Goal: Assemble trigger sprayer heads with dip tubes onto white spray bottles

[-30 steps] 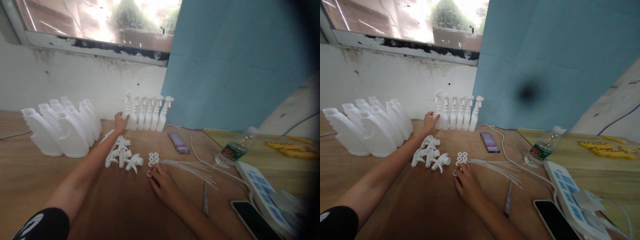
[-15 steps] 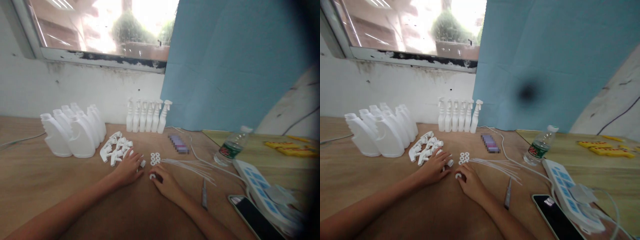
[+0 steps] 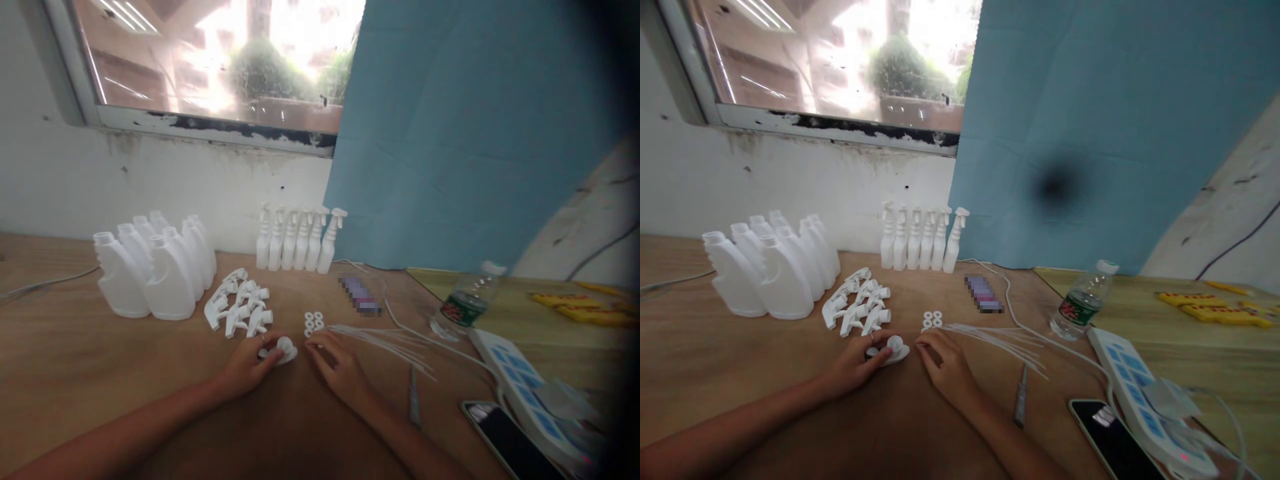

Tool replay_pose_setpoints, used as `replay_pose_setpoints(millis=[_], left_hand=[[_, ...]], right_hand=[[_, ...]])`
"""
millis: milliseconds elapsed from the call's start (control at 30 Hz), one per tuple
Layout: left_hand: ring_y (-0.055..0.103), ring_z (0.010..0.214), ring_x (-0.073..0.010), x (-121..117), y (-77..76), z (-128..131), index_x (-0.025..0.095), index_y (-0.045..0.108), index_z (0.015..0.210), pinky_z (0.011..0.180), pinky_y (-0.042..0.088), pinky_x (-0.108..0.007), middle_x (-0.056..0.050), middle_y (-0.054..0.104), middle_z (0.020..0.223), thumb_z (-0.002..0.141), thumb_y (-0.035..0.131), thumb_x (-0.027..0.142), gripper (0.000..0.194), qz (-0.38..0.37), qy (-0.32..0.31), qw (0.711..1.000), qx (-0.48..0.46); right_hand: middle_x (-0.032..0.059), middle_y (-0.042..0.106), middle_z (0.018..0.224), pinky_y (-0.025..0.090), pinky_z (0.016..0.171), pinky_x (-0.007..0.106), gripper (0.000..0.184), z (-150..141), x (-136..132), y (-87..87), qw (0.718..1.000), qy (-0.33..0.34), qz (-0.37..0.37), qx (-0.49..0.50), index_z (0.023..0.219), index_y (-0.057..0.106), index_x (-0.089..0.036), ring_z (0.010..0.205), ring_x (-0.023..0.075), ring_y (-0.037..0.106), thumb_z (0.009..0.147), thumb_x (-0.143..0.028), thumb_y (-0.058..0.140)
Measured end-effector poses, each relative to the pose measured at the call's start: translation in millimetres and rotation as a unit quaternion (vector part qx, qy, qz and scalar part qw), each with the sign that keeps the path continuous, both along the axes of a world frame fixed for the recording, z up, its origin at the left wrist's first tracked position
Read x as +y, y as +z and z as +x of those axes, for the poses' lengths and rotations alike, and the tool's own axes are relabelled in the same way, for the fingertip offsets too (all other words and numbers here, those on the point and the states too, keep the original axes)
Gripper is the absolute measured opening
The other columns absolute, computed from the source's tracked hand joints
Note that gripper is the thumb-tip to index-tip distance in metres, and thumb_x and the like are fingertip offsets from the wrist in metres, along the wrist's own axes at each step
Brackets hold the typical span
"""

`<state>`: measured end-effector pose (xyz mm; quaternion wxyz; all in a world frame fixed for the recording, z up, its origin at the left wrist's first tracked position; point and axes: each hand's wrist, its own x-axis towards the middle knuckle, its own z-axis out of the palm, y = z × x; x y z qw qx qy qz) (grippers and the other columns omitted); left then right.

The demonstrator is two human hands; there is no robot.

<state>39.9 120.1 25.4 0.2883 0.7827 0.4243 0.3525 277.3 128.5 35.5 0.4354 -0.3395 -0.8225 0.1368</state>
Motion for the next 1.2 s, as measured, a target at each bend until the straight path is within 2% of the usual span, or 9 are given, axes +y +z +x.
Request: replay_pose_setpoints(millis=[167,400,467,567,667,767,900,1067,1200], left_hand=[[0.061,0.102,-0.0202,8.8,-0.6,-6.5,0.024,0.055,0.127,0.09,0.047,-0.032,-0.005,0.065,0.118,0.089,0.056,0.039,0.04,-0.028,-0.099,0.994,-0.02],[0.061,0.104,-0.0204,6.8,0.3,-6.6,0.02,0.057,0.12,0.093,0.046,-0.032,-0.007,0.066,0.113,0.086,0.062,0.036,0.038,-0.018,-0.102,0.993,-0.057],[0.059,0.108,-0.0204,6.3,1.1,-7.0,0.019,0.053,0.122,0.096,0.045,-0.033,-0.008,0.063,0.119,0.086,0.061,0.035,0.04,-0.007,-0.101,0.993,-0.062],[0.059,0.107,-0.0202,4.5,-0.3,-9.3,0.021,0.051,0.122,0.093,0.047,-0.033,-0.01,0.056,0.127,0.086,0.06,0.034,0.039,0.019,-0.073,0.997,-0.031],[0.061,0.097,-0.0204,1.0,-0.9,-12.3,0.024,0.049,0.121,0.084,0.05,-0.033,-0.007,0.061,0.117,0.085,0.06,0.035,0.039,0.035,-0.047,0.998,0.037],[0.062,0.098,-0.021,-2.6,2.1,-13.9,0.025,0.049,0.122,0.086,0.049,-0.033,-0.005,0.064,0.111,0.087,0.057,0.033,0.037,0.053,-0.037,0.995,0.078],[0.06,0.105,-0.0221,-5.0,5.3,-13.4,0.024,0.049,0.124,0.091,0.048,-0.033,-0.007,0.063,0.115,0.088,0.055,0.03,0.037,0.091,-0.046,0.989,0.108],[0.057,0.111,-0.0236,-3.7,1.3,-12.1,0.026,0.047,0.129,0.095,0.045,-0.037,-0.008,0.059,0.123,0.087,0.059,0.029,0.044,0.152,-0.078,0.973,0.155],[0.057,0.11,-0.0225,-1.5,-1.5,-11.1,0.025,0.048,0.128,0.094,0.046,-0.036,-0.008,0.059,0.124,0.09,0.055,0.026,0.038,0.173,-0.078,0.969,0.16]], right_hand=[[0.0075,0.063,0.101,0.051,0.084,0.035,0.023,-18.0,0.6,10.1,0.997,0.063,0.033,-0.021,0.103,0.063,-0.025,0.095,0.0203,0.061,0.092,-0.012,0.048],[0.0102,0.061,0.118,0.048,0.093,0.041,0.044,-28.9,-8.3,3.9,0.987,0.127,0.063,-0.082,0.127,0.052,-0.027,0.109,0.0232,0.058,0.088,-0.007,0.047],[0.0097,0.06,0.119,0.047,0.094,0.042,0.046,-28.6,-8.7,3.7,0.985,0.128,0.059,-0.097,0.129,0.05,-0.027,0.11,0.0232,0.057,0.088,-0.007,0.046],[0.0103,0.059,0.122,0.046,0.096,0.042,0.044,-28.6,-7.1,2.6,0.987,0.109,0.046,-0.106,0.128,0.05,-0.026,0.113,0.0237,0.056,0.088,-0.009,0.047],[0.0115,0.055,0.125,0.046,0.098,0.042,0.038,-29.4,-5.4,-1.3,0.991,0.088,0.029,-0.098,0.122,0.052,-0.024,0.116,0.024,0.054,0.087,-0.012,0.052],[0.012,0.052,0.127,0.045,0.099,0.042,0.038,-29.8,-4.6,-5.8,0.992,0.085,0.018,-0.09,0.121,0.049,-0.024,0.12,0.0237,0.052,0.086,-0.013,0.055],[0.0116,0.052,0.126,0.044,0.1,0.042,0.037,-28.4,-3.5,-9.2,0.991,0.098,0.018,-0.086,0.12,0.046,-0.024,0.12,0.0224,0.051,0.086,-0.014,0.057],[0.0106,0.055,0.124,0.046,0.098,0.038,0.035,-26.4,-1.9,-10.6,0.992,0.096,0.003,-0.084,0.118,0.047,-0.022,0.117,0.0203,0.054,0.086,-0.014,0.059],[0.0093,0.058,0.121,0.048,0.096,0.035,0.028,-26.9,-2.0,-10.1,0.992,0.082,0.007,-0.093,0.114,0.054,-0.022,0.113,0.0196,0.057,0.088,-0.016,0.059]])
